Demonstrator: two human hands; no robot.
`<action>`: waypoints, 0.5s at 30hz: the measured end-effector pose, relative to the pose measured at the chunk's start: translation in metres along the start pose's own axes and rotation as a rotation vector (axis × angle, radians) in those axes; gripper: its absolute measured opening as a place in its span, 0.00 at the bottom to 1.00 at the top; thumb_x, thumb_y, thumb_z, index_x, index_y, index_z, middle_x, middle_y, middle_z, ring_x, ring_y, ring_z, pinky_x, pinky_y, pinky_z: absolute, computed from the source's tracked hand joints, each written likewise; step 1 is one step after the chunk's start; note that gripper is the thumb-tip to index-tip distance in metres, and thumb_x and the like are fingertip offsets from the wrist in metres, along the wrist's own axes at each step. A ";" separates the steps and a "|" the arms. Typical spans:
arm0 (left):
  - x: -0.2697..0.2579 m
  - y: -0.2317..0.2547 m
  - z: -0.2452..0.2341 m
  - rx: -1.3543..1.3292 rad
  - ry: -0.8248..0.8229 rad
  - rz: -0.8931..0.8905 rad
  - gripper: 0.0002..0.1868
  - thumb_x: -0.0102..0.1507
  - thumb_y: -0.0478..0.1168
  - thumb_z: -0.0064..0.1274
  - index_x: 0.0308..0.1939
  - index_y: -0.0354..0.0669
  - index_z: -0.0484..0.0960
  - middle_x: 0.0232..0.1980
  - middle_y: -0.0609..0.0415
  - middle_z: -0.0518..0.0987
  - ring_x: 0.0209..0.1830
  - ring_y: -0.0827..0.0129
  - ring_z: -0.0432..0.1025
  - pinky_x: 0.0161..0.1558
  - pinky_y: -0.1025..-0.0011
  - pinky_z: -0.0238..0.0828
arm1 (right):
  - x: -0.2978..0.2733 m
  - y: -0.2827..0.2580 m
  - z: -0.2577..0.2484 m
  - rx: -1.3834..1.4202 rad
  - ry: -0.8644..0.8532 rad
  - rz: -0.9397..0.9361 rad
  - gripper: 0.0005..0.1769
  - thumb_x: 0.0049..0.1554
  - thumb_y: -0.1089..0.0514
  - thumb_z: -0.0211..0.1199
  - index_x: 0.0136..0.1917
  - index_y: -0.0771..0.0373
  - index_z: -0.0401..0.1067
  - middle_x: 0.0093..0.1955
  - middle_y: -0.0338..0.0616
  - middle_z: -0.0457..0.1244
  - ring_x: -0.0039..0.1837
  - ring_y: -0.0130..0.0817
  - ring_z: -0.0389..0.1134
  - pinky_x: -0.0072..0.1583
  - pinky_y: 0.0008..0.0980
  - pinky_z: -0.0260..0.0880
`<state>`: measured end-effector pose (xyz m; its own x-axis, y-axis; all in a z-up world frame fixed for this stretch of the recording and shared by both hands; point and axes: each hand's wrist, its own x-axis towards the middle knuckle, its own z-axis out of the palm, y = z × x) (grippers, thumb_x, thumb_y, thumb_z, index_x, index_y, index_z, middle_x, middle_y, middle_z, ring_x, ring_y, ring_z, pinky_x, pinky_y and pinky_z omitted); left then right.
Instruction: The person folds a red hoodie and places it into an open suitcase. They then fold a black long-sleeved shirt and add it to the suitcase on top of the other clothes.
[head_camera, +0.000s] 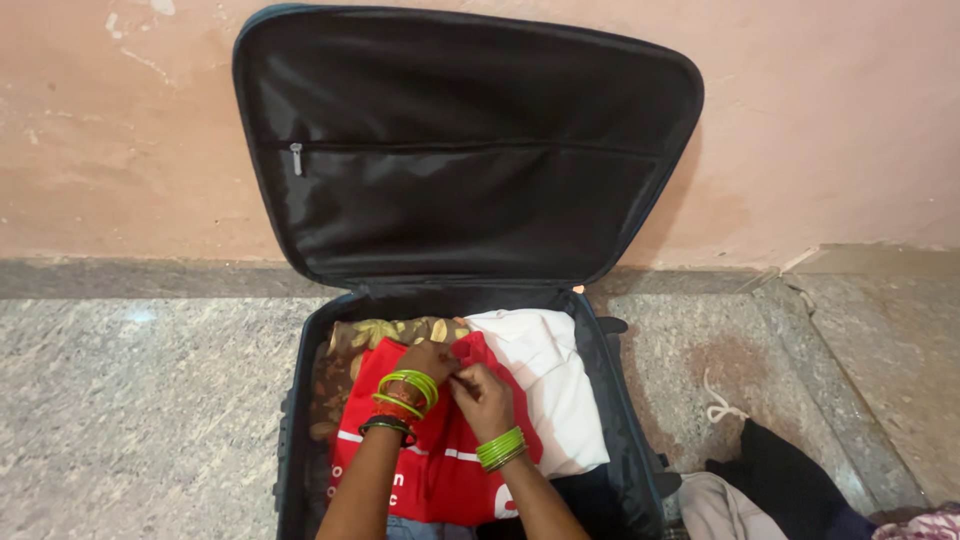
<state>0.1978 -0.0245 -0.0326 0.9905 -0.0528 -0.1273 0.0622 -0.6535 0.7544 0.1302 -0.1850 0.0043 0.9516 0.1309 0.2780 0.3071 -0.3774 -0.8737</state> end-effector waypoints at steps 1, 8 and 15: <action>-0.002 0.003 -0.001 -0.035 0.011 -0.024 0.17 0.58 0.52 0.59 0.40 0.42 0.89 0.40 0.39 0.84 0.43 0.46 0.80 0.46 0.55 0.76 | 0.001 0.005 0.003 0.194 -0.005 0.105 0.05 0.56 0.67 0.65 0.45 0.64 0.70 0.40 0.45 0.70 0.40 0.31 0.73 0.42 0.32 0.74; -0.027 0.047 -0.022 -0.025 -0.054 -0.069 0.19 0.58 0.55 0.62 0.41 0.44 0.87 0.41 0.42 0.84 0.43 0.49 0.80 0.47 0.58 0.76 | -0.004 0.028 -0.008 0.890 -0.066 0.642 0.11 0.57 0.68 0.57 0.54 0.61 0.67 0.44 0.45 0.67 0.42 0.33 0.71 0.45 0.34 0.77; -0.040 0.081 -0.035 0.070 -0.014 -0.118 0.14 0.60 0.52 0.57 0.41 0.51 0.88 0.42 0.47 0.85 0.43 0.52 0.80 0.46 0.55 0.76 | -0.004 0.025 -0.007 0.840 -0.123 0.781 0.07 0.64 0.56 0.58 0.51 0.61 0.68 0.42 0.41 0.66 0.39 0.30 0.68 0.38 0.32 0.73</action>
<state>0.1672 -0.0493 0.0561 0.9750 0.0172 -0.2214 0.1685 -0.7069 0.6870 0.1339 -0.2009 -0.0156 0.8580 0.2363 -0.4560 -0.5122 0.3287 -0.7935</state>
